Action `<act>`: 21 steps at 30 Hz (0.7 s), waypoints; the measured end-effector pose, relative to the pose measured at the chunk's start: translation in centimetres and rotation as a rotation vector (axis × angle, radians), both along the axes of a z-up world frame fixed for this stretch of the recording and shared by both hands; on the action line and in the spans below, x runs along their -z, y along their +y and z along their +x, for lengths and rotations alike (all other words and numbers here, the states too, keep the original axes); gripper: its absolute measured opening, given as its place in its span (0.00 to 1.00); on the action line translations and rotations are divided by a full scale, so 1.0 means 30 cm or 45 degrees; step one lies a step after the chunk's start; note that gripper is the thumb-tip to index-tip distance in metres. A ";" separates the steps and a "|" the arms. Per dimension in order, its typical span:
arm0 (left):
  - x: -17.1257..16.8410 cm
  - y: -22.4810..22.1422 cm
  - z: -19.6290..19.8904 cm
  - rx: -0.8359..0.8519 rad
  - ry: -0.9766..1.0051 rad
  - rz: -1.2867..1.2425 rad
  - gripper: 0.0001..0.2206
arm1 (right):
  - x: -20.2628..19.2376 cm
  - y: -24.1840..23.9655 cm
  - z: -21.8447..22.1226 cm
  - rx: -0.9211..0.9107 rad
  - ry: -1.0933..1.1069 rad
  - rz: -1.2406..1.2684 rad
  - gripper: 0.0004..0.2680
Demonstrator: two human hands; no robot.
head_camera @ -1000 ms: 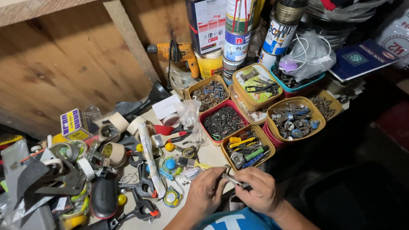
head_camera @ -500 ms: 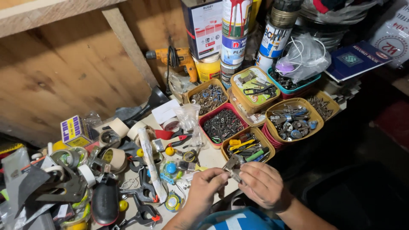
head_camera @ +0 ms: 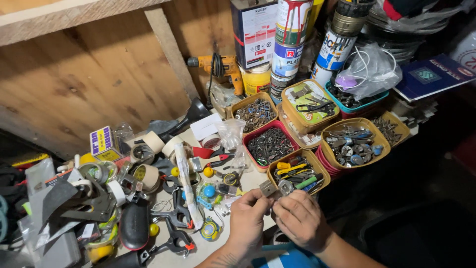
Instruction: Inspecting and assembling small metal hardware components by hand at a workbench
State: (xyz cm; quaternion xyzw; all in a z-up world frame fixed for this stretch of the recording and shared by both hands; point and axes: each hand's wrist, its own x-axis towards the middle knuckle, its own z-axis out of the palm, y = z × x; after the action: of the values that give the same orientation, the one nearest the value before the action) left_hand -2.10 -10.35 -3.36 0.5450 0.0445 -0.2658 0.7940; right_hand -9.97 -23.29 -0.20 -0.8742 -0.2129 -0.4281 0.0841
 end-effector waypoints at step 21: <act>-0.018 0.121 0.063 0.373 -0.405 -0.244 0.04 | 0.083 -0.029 -0.018 0.107 0.424 1.283 0.05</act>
State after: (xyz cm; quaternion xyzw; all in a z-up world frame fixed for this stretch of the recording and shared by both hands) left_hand -0.21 -6.73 -2.82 0.5028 -0.1861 -0.2920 0.7920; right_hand -10.51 -24.17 -2.69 -0.7894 0.0704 -0.3357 0.5091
